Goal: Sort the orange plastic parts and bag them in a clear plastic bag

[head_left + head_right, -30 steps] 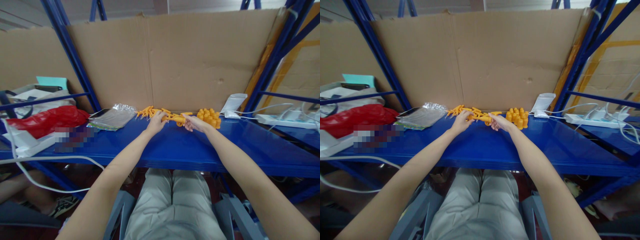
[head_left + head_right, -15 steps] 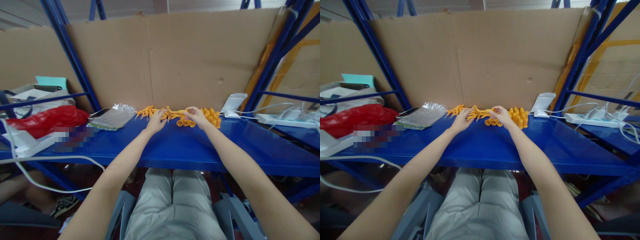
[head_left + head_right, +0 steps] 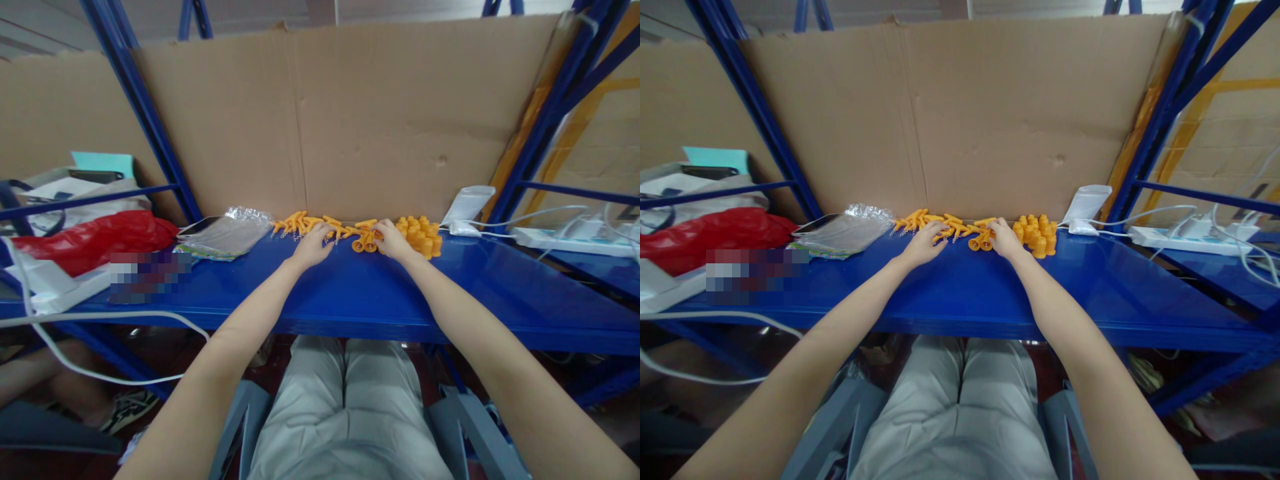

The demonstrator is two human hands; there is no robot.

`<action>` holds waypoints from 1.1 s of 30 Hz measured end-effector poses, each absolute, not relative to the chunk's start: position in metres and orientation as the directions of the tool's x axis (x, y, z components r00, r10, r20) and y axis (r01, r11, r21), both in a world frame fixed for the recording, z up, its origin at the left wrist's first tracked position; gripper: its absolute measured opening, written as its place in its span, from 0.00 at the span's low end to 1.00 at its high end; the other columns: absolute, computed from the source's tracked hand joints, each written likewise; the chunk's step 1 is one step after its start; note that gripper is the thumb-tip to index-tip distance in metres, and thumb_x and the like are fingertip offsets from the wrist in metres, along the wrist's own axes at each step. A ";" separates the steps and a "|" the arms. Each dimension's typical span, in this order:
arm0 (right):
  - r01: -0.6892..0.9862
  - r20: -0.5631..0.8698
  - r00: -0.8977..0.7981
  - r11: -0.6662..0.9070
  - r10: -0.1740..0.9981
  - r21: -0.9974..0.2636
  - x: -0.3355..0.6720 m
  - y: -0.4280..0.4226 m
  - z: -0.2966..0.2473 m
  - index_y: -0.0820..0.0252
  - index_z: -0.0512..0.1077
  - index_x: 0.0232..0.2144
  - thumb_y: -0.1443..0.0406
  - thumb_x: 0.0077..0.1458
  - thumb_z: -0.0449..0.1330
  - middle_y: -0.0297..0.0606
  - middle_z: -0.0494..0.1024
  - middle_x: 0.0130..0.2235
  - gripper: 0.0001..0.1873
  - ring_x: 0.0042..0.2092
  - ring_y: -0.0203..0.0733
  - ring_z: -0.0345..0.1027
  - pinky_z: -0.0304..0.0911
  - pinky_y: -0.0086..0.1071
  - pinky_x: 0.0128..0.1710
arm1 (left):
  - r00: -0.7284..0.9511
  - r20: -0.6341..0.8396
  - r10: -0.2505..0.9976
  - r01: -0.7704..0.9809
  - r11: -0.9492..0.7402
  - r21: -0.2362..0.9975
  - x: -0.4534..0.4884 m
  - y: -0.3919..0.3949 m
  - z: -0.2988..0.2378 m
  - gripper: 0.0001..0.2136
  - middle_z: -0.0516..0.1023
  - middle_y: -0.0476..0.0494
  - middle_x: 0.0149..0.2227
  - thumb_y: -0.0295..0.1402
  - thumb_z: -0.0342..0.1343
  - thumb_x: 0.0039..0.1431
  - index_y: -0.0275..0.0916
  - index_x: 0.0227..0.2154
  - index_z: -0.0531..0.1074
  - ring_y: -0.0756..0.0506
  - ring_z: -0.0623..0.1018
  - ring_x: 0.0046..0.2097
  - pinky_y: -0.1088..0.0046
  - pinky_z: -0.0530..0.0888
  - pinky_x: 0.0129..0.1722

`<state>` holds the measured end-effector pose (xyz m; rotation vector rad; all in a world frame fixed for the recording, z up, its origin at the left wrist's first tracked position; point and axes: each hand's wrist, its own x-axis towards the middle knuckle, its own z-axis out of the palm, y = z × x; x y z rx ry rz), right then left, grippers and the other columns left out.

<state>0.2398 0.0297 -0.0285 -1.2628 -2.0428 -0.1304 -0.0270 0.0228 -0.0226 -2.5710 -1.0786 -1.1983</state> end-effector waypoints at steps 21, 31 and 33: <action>0.906 0.547 -0.278 0.404 0.790 -0.122 0.232 0.026 -0.029 0.60 0.74 0.50 0.73 0.52 0.56 0.51 0.71 0.51 0.22 0.53 0.53 0.69 0.66 0.47 0.55 | 0.472 0.683 0.557 0.619 -0.761 0.194 -0.026 0.022 -0.022 0.12 0.78 0.39 0.48 0.25 0.57 0.55 0.37 0.42 0.76 0.40 0.77 0.53 0.58 0.73 0.56; 0.934 0.409 -0.238 0.323 0.881 -0.152 0.227 0.017 -0.022 0.59 0.77 0.48 0.72 0.57 0.55 0.51 0.75 0.53 0.19 0.57 0.56 0.68 0.66 0.49 0.57 | 0.502 0.647 0.575 0.625 -0.758 0.189 -0.025 0.022 -0.023 0.11 0.80 0.41 0.45 0.25 0.56 0.55 0.38 0.41 0.76 0.42 0.79 0.48 0.61 0.76 0.52; 0.946 0.385 -0.203 0.282 0.900 -0.162 0.225 0.012 -0.020 0.58 0.76 0.51 0.71 0.57 0.56 0.51 0.74 0.56 0.20 0.60 0.58 0.65 0.64 0.53 0.58 | 0.514 0.628 0.584 0.630 -0.754 0.185 -0.025 0.022 -0.023 0.12 0.80 0.40 0.45 0.25 0.56 0.55 0.37 0.42 0.76 0.42 0.79 0.48 0.61 0.76 0.52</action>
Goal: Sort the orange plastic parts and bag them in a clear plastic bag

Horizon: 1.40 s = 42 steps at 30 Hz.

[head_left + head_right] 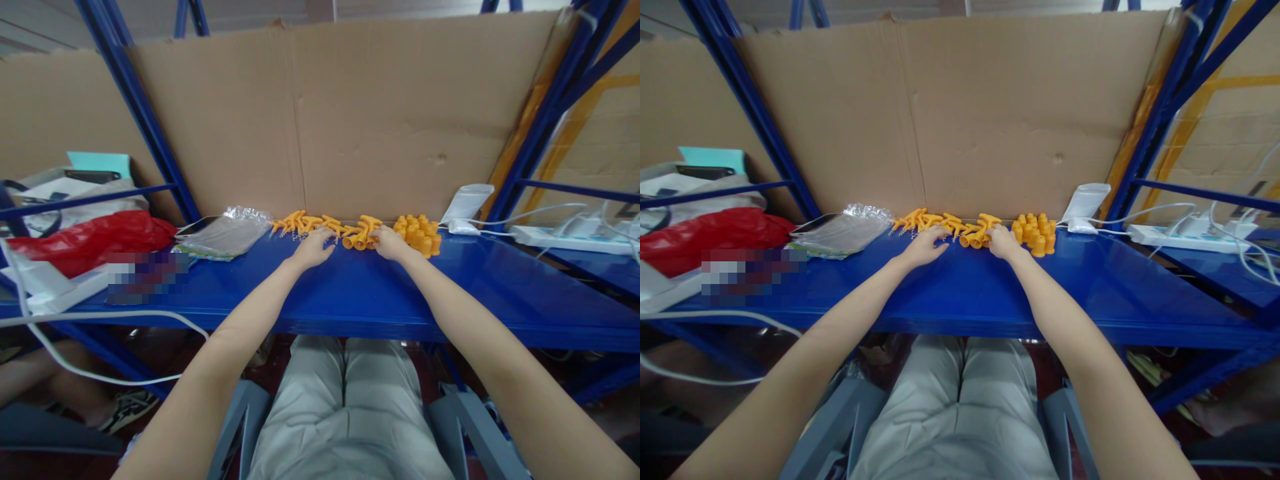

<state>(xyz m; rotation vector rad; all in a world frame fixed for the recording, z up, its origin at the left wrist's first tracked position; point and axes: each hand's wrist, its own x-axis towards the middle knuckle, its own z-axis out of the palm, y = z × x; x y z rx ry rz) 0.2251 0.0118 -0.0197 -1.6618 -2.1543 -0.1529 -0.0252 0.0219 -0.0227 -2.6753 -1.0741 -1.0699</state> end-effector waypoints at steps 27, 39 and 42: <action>0.910 0.352 -0.272 0.358 0.896 -0.210 0.233 0.022 -0.026 0.62 0.73 0.52 0.69 0.58 0.57 0.48 0.73 0.55 0.19 0.56 0.48 0.69 0.61 0.38 0.60 | 0.574 0.358 0.737 0.758 -0.643 0.108 0.033 0.027 -0.019 0.17 0.80 0.39 0.50 0.30 0.56 0.62 0.39 0.53 0.76 0.40 0.78 0.53 0.66 0.72 0.55; 0.945 0.291 -0.220 0.278 0.931 -0.173 0.224 0.002 -0.010 0.65 0.75 0.48 0.70 0.56 0.56 0.48 0.78 0.49 0.18 0.52 0.47 0.70 0.63 0.34 0.54 | 0.551 0.394 0.736 0.729 -0.654 0.202 0.033 0.017 -0.020 0.12 0.84 0.42 0.44 0.30 0.61 0.58 0.39 0.45 0.80 0.42 0.81 0.48 0.68 0.75 0.51; 0.946 0.285 -0.199 0.259 0.938 -0.193 0.222 0.001 -0.009 0.65 0.75 0.48 0.70 0.55 0.56 0.47 0.78 0.48 0.18 0.50 0.46 0.70 0.63 0.33 0.53 | 0.518 0.386 0.763 0.758 -0.619 0.206 0.034 0.014 -0.018 0.13 0.83 0.41 0.46 0.31 0.61 0.58 0.40 0.46 0.80 0.40 0.80 0.50 0.65 0.75 0.52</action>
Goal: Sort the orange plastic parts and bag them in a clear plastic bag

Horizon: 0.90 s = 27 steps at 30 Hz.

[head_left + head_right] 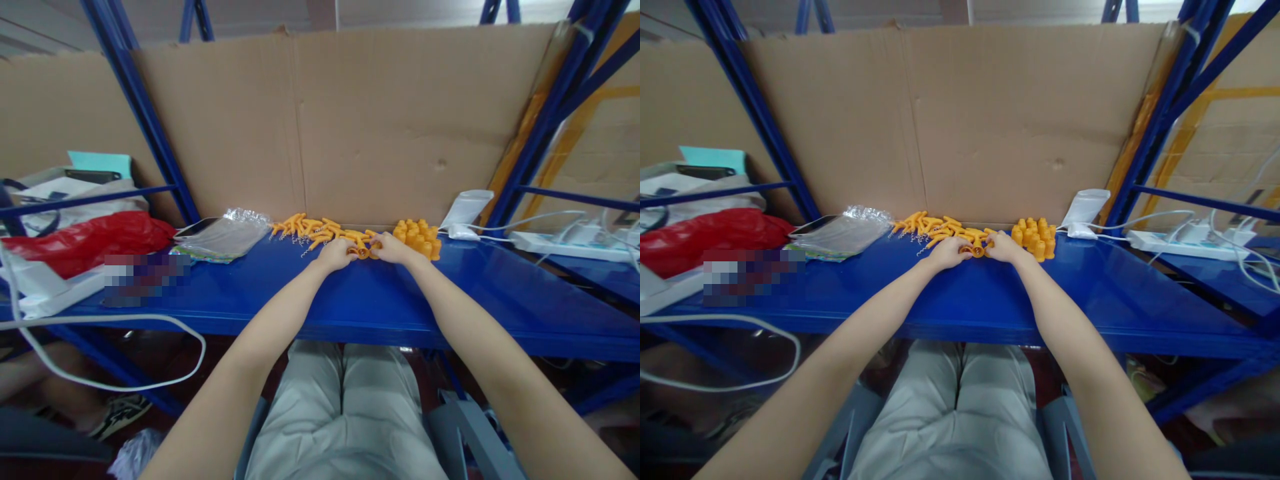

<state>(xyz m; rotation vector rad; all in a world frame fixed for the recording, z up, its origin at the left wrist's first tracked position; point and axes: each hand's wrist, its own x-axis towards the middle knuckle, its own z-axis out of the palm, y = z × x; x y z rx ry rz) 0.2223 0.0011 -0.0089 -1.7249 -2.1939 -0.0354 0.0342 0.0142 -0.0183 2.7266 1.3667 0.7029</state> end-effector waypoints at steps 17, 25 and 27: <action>0.911 0.312 -0.135 0.242 0.940 -0.335 0.226 0.011 -0.015 0.67 0.75 0.48 0.71 0.51 0.58 0.49 0.76 0.52 0.20 0.49 0.45 0.73 0.65 0.30 0.52 | 0.492 0.405 0.771 0.778 -0.598 0.194 0.037 0.014 -0.019 0.10 0.83 0.42 0.46 0.32 0.57 0.61 0.39 0.43 0.79 0.42 0.80 0.47 0.66 0.75 0.50; 0.852 0.278 -0.148 0.265 0.949 -0.452 0.228 0.013 -0.016 0.67 0.72 0.53 0.76 0.48 0.58 0.47 0.78 0.54 0.28 0.50 0.44 0.75 0.68 0.31 0.50 | 0.496 0.356 0.792 0.783 -0.585 0.209 0.036 0.013 -0.019 0.12 0.82 0.42 0.46 0.32 0.56 0.62 0.39 0.47 0.78 0.41 0.80 0.48 0.66 0.74 0.51; 0.840 0.281 -0.156 0.277 0.947 -0.467 0.228 0.013 -0.017 0.68 0.72 0.54 0.76 0.48 0.59 0.48 0.77 0.55 0.28 0.52 0.45 0.74 0.68 0.33 0.52 | 0.482 0.356 0.801 0.793 -0.571 0.211 0.035 0.015 -0.021 0.13 0.82 0.41 0.48 0.32 0.56 0.63 0.39 0.48 0.77 0.41 0.80 0.50 0.66 0.74 0.52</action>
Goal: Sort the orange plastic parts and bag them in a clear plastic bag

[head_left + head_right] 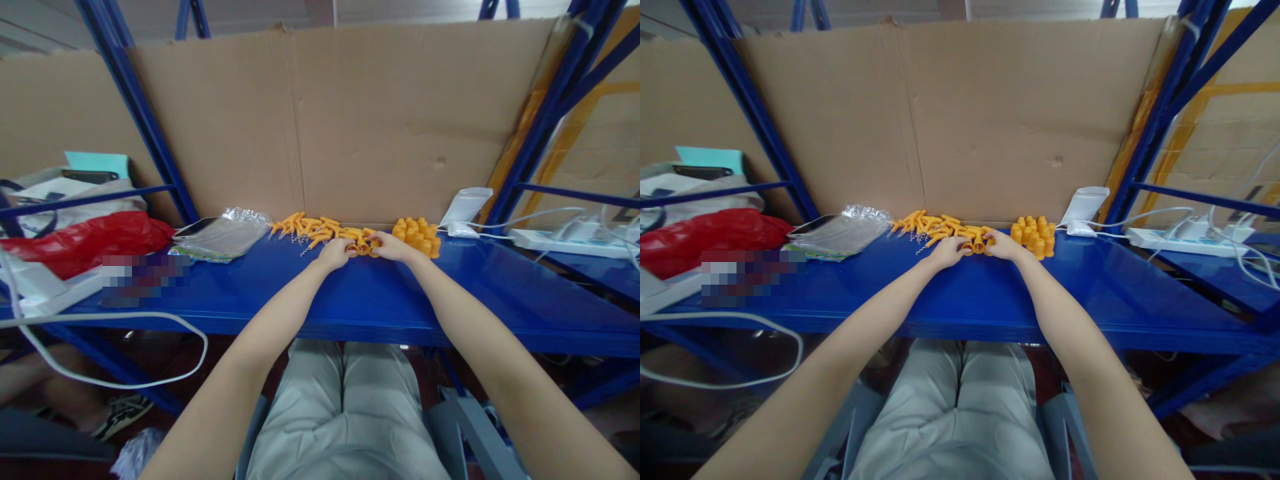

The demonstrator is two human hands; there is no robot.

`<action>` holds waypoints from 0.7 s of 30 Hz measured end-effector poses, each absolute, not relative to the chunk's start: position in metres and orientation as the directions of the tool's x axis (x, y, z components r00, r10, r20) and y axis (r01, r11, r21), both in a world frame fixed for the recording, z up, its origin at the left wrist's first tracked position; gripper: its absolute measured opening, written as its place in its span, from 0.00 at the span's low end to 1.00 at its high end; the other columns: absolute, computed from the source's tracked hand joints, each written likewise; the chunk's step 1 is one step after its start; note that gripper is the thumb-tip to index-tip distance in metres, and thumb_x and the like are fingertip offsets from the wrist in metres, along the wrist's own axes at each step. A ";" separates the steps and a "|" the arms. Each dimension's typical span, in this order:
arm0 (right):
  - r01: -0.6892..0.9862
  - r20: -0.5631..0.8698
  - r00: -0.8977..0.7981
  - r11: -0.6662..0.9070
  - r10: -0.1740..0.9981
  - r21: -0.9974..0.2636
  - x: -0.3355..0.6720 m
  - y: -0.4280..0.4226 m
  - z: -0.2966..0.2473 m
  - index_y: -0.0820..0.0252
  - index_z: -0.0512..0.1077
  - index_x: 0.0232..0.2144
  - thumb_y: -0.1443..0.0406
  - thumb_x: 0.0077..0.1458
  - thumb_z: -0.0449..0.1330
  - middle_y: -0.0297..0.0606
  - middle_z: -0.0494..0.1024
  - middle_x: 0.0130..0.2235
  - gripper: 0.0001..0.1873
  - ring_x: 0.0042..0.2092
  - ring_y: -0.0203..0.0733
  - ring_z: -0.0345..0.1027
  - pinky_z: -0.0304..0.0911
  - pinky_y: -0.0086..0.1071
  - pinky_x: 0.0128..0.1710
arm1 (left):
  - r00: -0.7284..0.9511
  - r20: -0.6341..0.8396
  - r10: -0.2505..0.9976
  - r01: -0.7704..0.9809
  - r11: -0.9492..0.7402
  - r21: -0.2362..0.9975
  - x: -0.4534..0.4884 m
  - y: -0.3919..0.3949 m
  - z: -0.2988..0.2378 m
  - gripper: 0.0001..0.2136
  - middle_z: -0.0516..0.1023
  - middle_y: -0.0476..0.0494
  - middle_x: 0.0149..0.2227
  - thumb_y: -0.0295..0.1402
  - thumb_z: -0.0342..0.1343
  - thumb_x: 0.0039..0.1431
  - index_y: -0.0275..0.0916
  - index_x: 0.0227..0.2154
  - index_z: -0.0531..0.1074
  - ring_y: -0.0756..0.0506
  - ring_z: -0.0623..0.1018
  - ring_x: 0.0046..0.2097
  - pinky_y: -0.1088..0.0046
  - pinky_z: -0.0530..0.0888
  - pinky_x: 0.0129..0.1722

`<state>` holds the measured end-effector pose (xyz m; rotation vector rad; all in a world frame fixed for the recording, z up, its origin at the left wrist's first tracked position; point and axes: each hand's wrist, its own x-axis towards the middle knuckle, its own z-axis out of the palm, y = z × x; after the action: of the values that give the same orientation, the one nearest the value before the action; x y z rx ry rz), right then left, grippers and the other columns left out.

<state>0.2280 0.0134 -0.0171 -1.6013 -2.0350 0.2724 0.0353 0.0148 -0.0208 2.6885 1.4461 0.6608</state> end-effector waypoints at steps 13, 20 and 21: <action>0.864 0.374 -0.297 0.414 0.879 -0.285 0.229 0.014 -0.024 0.58 0.75 0.54 0.75 0.52 0.58 0.46 0.75 0.58 0.27 0.61 0.50 0.67 0.61 0.45 0.62 | 0.402 0.370 0.838 0.853 -0.489 0.181 0.025 0.034 -0.032 0.26 0.69 0.35 0.64 0.48 0.55 0.62 0.40 0.59 0.69 0.36 0.66 0.65 0.56 0.65 0.63; 0.861 0.323 -0.356 0.442 0.877 -0.251 0.225 0.013 -0.020 0.59 0.75 0.55 0.78 0.49 0.55 0.44 0.75 0.58 0.31 0.61 0.48 0.67 0.60 0.40 0.63 | 0.368 0.161 0.916 0.910 -0.390 0.141 0.013 0.040 -0.032 0.33 0.60 0.33 0.68 0.57 0.45 0.63 0.38 0.61 0.68 0.33 0.60 0.69 0.52 0.56 0.67; 0.856 0.323 -0.365 0.452 0.873 -0.252 0.225 0.013 -0.020 0.59 0.75 0.55 0.78 0.49 0.55 0.44 0.76 0.57 0.31 0.60 0.48 0.68 0.61 0.40 0.62 | 0.369 0.167 0.914 0.910 -0.392 0.137 0.012 0.041 -0.031 0.34 0.61 0.31 0.68 0.57 0.46 0.63 0.36 0.61 0.68 0.34 0.61 0.69 0.54 0.57 0.67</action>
<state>0.2255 0.0132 -0.0195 -1.4561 -2.2985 0.0564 0.0124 0.0411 -0.0314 2.5810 1.7205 0.3380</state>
